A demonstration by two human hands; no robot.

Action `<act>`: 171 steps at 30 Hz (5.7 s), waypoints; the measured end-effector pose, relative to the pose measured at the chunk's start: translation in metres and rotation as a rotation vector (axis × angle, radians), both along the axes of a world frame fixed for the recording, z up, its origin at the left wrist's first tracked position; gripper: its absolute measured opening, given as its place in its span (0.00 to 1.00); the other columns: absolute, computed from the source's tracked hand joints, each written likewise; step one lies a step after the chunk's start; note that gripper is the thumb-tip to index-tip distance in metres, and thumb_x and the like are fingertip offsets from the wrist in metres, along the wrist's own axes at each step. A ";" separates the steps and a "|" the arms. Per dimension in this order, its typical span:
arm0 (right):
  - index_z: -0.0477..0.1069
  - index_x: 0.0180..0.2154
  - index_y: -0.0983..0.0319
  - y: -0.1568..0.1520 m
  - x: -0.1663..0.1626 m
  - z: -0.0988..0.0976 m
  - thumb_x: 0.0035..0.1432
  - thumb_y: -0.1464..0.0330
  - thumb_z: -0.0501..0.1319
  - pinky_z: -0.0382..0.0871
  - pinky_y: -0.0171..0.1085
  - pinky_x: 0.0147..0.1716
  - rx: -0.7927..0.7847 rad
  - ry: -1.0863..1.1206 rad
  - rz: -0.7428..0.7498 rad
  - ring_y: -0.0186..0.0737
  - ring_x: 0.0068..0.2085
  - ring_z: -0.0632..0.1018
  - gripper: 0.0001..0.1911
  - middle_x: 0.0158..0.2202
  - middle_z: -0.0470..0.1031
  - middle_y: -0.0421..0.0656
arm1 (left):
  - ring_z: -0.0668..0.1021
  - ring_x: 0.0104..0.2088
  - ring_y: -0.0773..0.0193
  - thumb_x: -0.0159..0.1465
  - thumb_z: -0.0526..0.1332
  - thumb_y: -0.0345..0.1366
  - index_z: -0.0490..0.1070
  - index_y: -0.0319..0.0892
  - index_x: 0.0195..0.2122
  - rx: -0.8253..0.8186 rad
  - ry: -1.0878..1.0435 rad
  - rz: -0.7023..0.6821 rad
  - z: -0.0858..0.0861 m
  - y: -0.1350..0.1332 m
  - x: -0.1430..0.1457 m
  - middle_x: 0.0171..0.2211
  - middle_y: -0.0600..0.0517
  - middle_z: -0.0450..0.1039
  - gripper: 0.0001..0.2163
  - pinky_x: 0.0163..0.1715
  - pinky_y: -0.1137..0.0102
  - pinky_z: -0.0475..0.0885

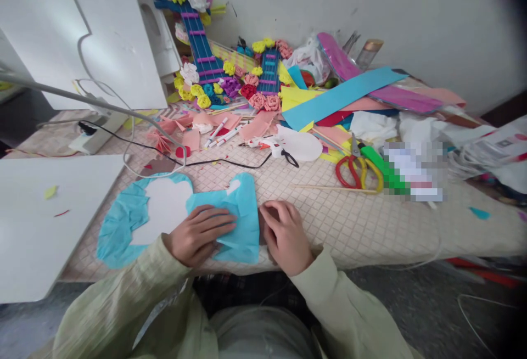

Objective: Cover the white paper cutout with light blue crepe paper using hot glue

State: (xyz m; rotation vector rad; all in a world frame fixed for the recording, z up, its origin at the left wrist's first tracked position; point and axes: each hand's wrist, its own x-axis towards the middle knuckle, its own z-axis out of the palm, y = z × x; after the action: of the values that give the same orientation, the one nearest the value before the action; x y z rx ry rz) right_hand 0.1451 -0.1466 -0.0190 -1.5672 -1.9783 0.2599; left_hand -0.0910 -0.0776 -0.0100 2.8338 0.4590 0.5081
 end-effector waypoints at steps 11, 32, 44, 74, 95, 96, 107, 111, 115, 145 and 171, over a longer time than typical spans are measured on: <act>0.65 0.50 0.60 -0.005 -0.009 0.010 0.56 0.75 0.50 0.57 0.50 0.51 -0.023 0.224 0.150 0.45 0.52 0.61 0.20 0.49 0.65 0.47 | 0.66 0.51 0.46 0.55 0.55 0.45 0.38 0.44 0.62 0.106 0.103 0.465 0.001 0.012 -0.018 0.54 0.41 0.62 0.37 0.51 0.51 0.57; 0.45 0.61 0.60 -0.032 -0.020 0.069 0.58 0.69 0.47 0.53 0.51 0.55 0.178 0.568 0.333 0.47 0.56 0.58 0.29 0.54 0.58 0.47 | 0.65 0.55 0.47 0.59 0.50 0.54 0.43 0.45 0.62 0.028 -0.116 0.486 0.057 -0.010 -0.014 0.56 0.43 0.61 0.34 0.56 0.56 0.55; 0.43 0.61 0.62 -0.043 -0.012 0.060 0.51 0.77 0.49 0.57 0.55 0.52 0.287 0.380 0.157 0.50 0.55 0.60 0.36 0.54 0.59 0.50 | 0.67 0.53 0.45 0.60 0.49 0.52 0.36 0.45 0.63 0.143 -0.002 0.445 0.053 -0.005 0.002 0.55 0.40 0.63 0.34 0.51 0.53 0.61; 0.71 0.42 0.60 0.000 -0.008 0.002 0.54 0.73 0.57 0.71 0.40 0.39 0.074 0.510 0.133 0.39 0.39 0.75 0.13 0.36 0.76 0.44 | 0.72 0.42 0.54 0.56 0.58 0.36 0.64 0.42 0.48 0.071 -0.277 0.370 0.018 -0.045 0.030 0.40 0.46 0.73 0.18 0.47 0.54 0.59; 0.73 0.28 0.60 0.049 0.004 0.008 0.49 0.70 0.64 0.56 0.44 0.46 -0.064 0.064 0.543 0.38 0.42 0.69 0.00 0.37 0.73 0.39 | 0.74 0.41 0.59 0.56 0.57 0.31 0.70 0.40 0.37 -0.326 -0.386 0.542 0.007 -0.033 0.021 0.40 0.47 0.72 0.08 0.41 0.65 0.70; 0.73 0.27 0.60 0.050 0.004 0.009 0.48 0.70 0.65 0.55 0.44 0.46 -0.091 0.061 0.546 0.39 0.42 0.69 0.02 0.37 0.72 0.39 | 0.74 0.42 0.59 0.56 0.58 0.32 0.68 0.40 0.41 -0.309 -0.361 0.524 0.008 -0.033 0.019 0.41 0.47 0.72 0.11 0.42 0.64 0.70; 0.73 0.29 0.61 0.061 0.008 0.011 0.46 0.72 0.65 0.61 0.40 0.43 -0.130 0.073 0.617 0.38 0.39 0.72 0.05 0.37 0.73 0.41 | 0.72 0.40 0.56 0.52 0.62 0.45 0.66 0.42 0.33 -0.004 -0.093 0.552 0.034 -0.034 0.046 0.37 0.48 0.71 0.13 0.42 0.59 0.64; 0.73 0.30 0.61 0.060 0.009 0.007 0.46 0.72 0.65 0.61 0.41 0.43 -0.110 0.105 0.627 0.38 0.39 0.72 0.05 0.37 0.73 0.41 | 0.71 0.42 0.55 0.52 0.63 0.43 0.66 0.41 0.26 0.007 -0.100 0.596 0.030 -0.034 0.043 0.39 0.47 0.70 0.11 0.43 0.58 0.64; 0.72 0.30 0.60 0.060 0.010 0.005 0.47 0.71 0.65 0.61 0.41 0.44 -0.101 0.114 0.629 0.38 0.40 0.72 0.04 0.38 0.73 0.41 | 0.69 0.46 0.52 0.53 0.62 0.45 0.73 0.44 0.28 0.065 -0.080 0.562 0.029 -0.035 0.045 0.44 0.47 0.71 0.10 0.46 0.55 0.62; 0.72 0.32 0.61 0.057 0.012 0.003 0.44 0.68 0.66 0.59 0.44 0.46 -0.101 0.121 0.596 0.41 0.43 0.71 0.10 0.40 0.73 0.41 | 0.59 0.56 0.48 0.58 0.58 0.36 0.73 0.43 0.20 0.010 -0.157 0.607 0.022 -0.040 0.057 0.55 0.46 0.61 0.11 0.50 0.50 0.58; 0.71 0.22 0.62 0.060 0.001 0.012 0.49 0.71 0.61 0.63 0.36 0.40 -0.131 0.167 0.490 0.33 0.33 0.73 0.05 0.31 0.75 0.39 | 0.71 0.46 0.56 0.55 0.59 0.37 0.65 0.42 0.23 -0.107 -0.265 0.709 0.009 -0.012 0.032 0.45 0.46 0.70 0.07 0.47 0.58 0.64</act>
State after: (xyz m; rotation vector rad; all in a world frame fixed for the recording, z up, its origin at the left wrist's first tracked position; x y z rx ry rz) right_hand 0.1456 -0.0866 -0.0070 -1.0684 -2.2178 0.7036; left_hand -0.0588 -0.0900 -0.0010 2.3842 1.3881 0.9266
